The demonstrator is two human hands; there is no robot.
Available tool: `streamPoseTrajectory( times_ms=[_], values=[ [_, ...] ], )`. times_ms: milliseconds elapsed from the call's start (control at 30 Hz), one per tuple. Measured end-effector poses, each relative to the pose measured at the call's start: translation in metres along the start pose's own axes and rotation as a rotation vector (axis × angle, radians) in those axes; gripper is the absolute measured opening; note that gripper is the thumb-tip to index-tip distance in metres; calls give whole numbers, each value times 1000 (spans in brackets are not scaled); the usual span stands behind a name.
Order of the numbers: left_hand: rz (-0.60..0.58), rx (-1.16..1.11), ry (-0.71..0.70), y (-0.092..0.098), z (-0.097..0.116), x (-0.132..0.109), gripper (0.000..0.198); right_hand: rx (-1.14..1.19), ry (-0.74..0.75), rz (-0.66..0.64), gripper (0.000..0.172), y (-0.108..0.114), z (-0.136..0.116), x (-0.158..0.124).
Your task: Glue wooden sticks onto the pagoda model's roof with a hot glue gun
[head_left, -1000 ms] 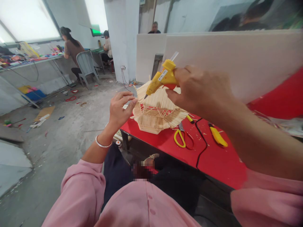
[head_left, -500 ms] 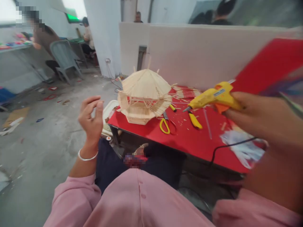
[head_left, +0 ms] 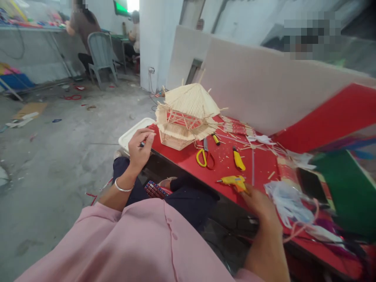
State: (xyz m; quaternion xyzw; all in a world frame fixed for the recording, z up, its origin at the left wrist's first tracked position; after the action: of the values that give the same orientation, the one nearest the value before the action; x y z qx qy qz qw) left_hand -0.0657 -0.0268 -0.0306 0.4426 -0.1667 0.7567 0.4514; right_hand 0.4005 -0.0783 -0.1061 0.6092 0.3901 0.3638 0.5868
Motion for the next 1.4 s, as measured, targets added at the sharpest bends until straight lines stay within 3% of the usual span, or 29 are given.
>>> streamPoseTrajectory(
  times_ms=[133,233,300,367,433,500,567,700,833,1000,1400],
  values=[
    [23,-17,30,-3,-20,-5,27,-19,-18,-34,38,-7,15,7],
    [74,10,88,-3,-40,-14,24,-42,-20,65,52,9,20,-4],
    [88,23,139,-8,-56,-24,24,21,23,165,56,26,3,-21],
    [79,14,170,-18,-70,-34,22,219,110,245,54,42,-33,-41],
    [50,7,169,-32,-81,-41,18,466,256,180,48,42,-86,-57],
    [21,0,153,-47,-90,-42,13,619,456,55,35,27,-145,-70],
    [-1,-5,138,-59,-99,-36,14,703,511,86,34,9,-187,-71],
    [18,-7,151,-77,-117,-18,20,842,500,240,37,-27,-230,-58],
    [90,-41,201,-92,-131,-18,22,850,476,301,34,-47,-246,-44],
    [164,-90,295,-110,-143,-40,19,759,473,294,31,-58,-255,-36],
    [83,-171,193,-116,-135,-50,23,553,463,168,21,-67,-274,-22]
  ],
)
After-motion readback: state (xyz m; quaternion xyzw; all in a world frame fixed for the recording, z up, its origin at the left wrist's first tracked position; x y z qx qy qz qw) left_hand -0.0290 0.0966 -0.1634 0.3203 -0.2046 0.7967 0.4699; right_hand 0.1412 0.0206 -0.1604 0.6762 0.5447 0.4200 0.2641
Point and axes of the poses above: each hand's wrist, its own x-axis towards the middle knuckle, its own y-axis out of the back of the hand, z = x × y, the point moved 7 cm from there along x, towards the middle knuckle, and after that the axes turned 10 degrees about -y, right-handed, at the moved point
